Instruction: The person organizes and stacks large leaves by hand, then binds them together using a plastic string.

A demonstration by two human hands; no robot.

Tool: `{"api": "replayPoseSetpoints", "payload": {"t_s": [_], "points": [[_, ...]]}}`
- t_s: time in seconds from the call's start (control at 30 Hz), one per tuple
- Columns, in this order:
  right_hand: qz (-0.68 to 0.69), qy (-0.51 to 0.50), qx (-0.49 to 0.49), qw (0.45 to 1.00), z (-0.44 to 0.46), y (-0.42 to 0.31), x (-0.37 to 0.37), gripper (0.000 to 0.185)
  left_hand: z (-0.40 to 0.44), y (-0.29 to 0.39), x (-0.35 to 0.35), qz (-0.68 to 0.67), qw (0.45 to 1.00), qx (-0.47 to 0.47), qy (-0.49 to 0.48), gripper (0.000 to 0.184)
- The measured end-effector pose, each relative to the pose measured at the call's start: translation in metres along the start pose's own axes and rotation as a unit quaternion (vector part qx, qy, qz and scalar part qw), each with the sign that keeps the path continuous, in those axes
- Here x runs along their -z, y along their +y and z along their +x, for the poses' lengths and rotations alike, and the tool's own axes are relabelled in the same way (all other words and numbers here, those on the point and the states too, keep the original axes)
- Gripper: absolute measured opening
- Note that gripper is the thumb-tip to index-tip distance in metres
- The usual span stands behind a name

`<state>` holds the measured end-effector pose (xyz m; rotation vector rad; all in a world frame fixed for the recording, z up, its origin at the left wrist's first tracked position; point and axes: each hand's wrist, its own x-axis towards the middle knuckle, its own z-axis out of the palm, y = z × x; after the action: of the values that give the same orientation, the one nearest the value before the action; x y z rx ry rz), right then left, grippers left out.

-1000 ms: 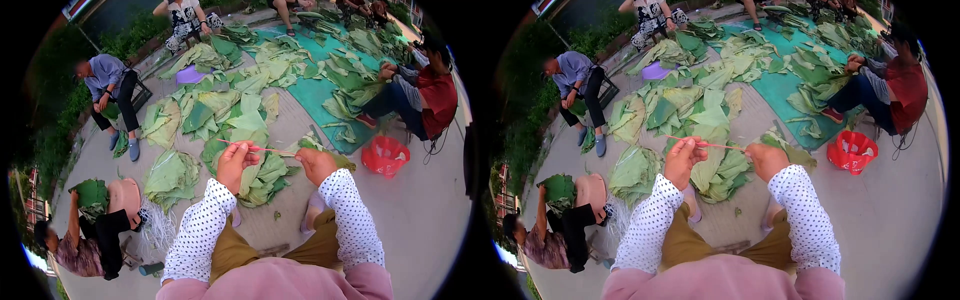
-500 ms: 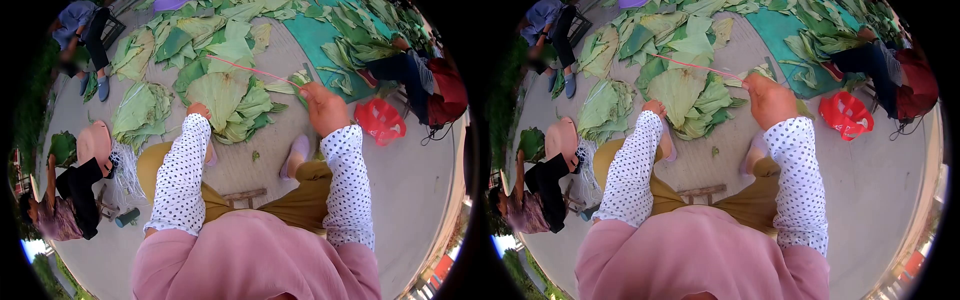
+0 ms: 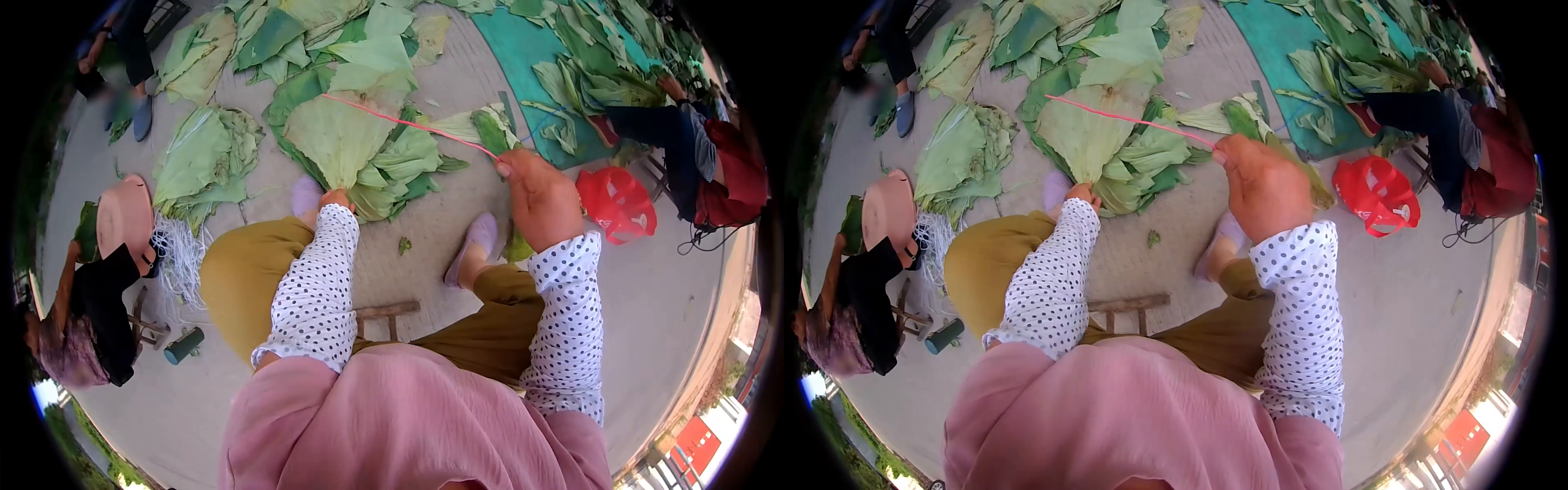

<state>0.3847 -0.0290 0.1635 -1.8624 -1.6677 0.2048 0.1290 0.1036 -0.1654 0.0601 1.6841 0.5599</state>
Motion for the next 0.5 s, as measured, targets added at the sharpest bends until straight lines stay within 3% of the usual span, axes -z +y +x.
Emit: {"api": "replayPoseSetpoints", "payload": {"t_s": [0.07,0.1,0.13,0.2,0.4,0.5], "points": [[0.002,-0.005,0.011,1.000,0.000,0.003,0.000,0.006,-0.023,0.010,-0.009,-0.052,0.986,-0.147,0.059,0.030],[0.002,-0.015,0.017,1.000,-0.001,0.004,0.000,0.006,0.017,0.009,-0.007,-0.031,0.961,-0.275,0.011,0.031],[0.003,-0.003,0.022,1.000,-0.002,0.003,0.002,0.006,0.002,0.025,-0.011,-0.033,0.958,-0.286,0.007,0.031],[-0.015,-0.043,-0.001,0.999,-0.004,-0.001,0.007,0.009,-0.038,0.064,-0.018,0.025,0.911,-0.412,-0.014,0.027],[-0.037,-0.040,-0.023,0.998,-0.008,-0.001,0.013,0.012,-0.192,0.165,-0.017,0.004,0.859,-0.495,-0.129,0.028],[-0.008,-0.008,-0.010,1.000,-0.007,-0.002,0.016,0.012,-0.236,0.195,-0.005,0.068,0.833,-0.485,-0.256,0.028]]}}
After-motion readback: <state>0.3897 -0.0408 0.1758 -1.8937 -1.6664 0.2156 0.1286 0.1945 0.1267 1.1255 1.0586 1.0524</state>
